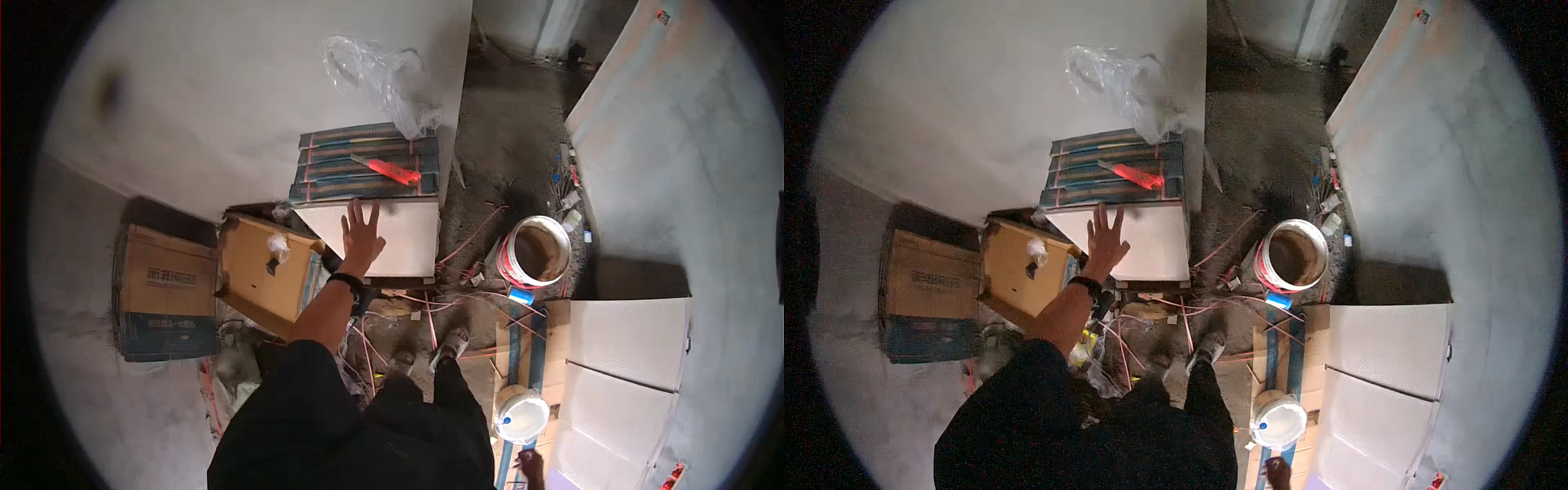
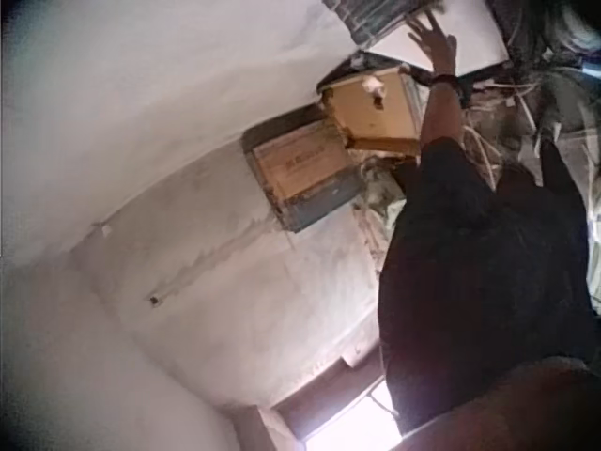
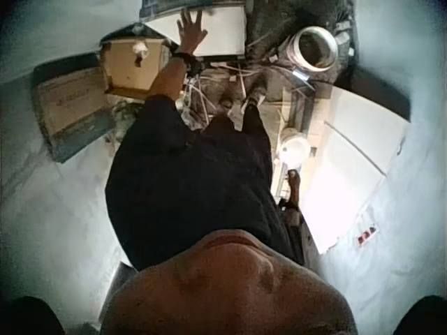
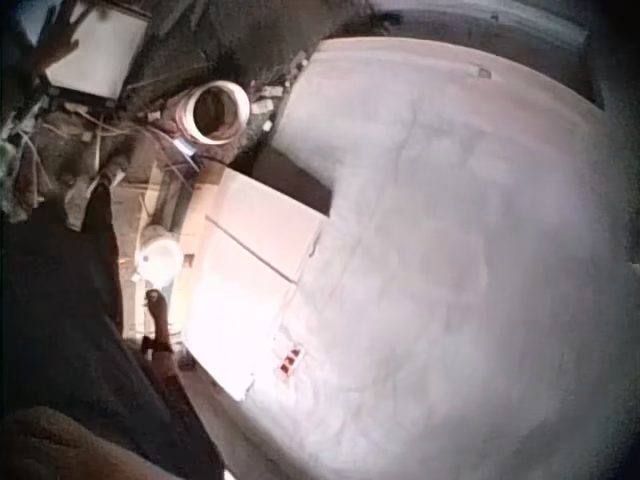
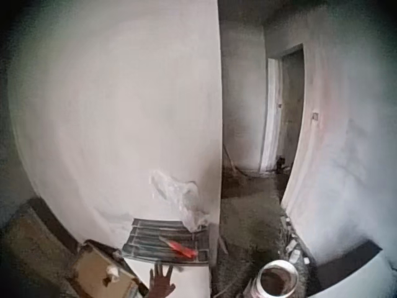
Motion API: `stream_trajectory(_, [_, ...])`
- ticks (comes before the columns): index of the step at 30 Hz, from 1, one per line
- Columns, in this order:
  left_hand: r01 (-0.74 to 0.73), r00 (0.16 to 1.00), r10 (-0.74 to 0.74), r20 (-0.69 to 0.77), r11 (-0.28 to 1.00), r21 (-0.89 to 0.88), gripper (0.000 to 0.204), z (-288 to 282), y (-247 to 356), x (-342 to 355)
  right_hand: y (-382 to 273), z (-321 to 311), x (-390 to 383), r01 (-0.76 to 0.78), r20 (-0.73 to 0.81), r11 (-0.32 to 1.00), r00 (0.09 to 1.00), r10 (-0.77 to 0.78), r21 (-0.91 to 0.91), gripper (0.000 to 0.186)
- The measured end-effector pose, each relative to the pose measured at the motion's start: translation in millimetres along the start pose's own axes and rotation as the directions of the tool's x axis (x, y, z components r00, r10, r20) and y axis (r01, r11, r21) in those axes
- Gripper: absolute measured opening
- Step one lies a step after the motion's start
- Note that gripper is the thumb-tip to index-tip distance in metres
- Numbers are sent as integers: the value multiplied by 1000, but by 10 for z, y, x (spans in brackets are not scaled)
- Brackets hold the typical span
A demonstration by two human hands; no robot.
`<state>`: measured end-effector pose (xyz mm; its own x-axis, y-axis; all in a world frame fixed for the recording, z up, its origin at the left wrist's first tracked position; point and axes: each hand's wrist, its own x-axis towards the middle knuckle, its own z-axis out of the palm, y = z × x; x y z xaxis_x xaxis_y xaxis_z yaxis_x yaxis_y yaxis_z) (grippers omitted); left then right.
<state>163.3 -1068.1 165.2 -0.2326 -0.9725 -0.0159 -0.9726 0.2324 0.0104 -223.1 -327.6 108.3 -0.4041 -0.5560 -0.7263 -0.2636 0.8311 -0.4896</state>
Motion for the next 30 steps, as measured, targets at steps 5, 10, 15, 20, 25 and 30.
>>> stream_trajectory(5, [56,998,-57,35,998,34,96,-63,-154,-145,-1787,-705,873,37,11,997,999,-38,65,8])
stream_trajectory(10, [60,996,-65,54,994,87,93,-112,-79,-185,-2866,-853,1407,183,-36,979,982,-187,-92,18])
stream_trajectory(15, [79,996,-80,29,997,18,86,-115,-68,-244,-4020,-464,1620,485,99,764,864,-494,-426,21])
stream_trajectory(20, [98,994,-92,55,988,-118,81,-155,-164,-348,-5121,127,1756,747,337,355,599,-726,-563,23])
stream_trajectory(25, [74,996,-62,69,978,-195,83,-223,-249,-412,-6092,793,1906,697,234,403,628,-742,-593,42])
stream_trajectory(30, [40,989,-19,146,989,-140,77,-233,-393,-553,-6932,1372,2192,743,288,196,468,-836,-640,54])
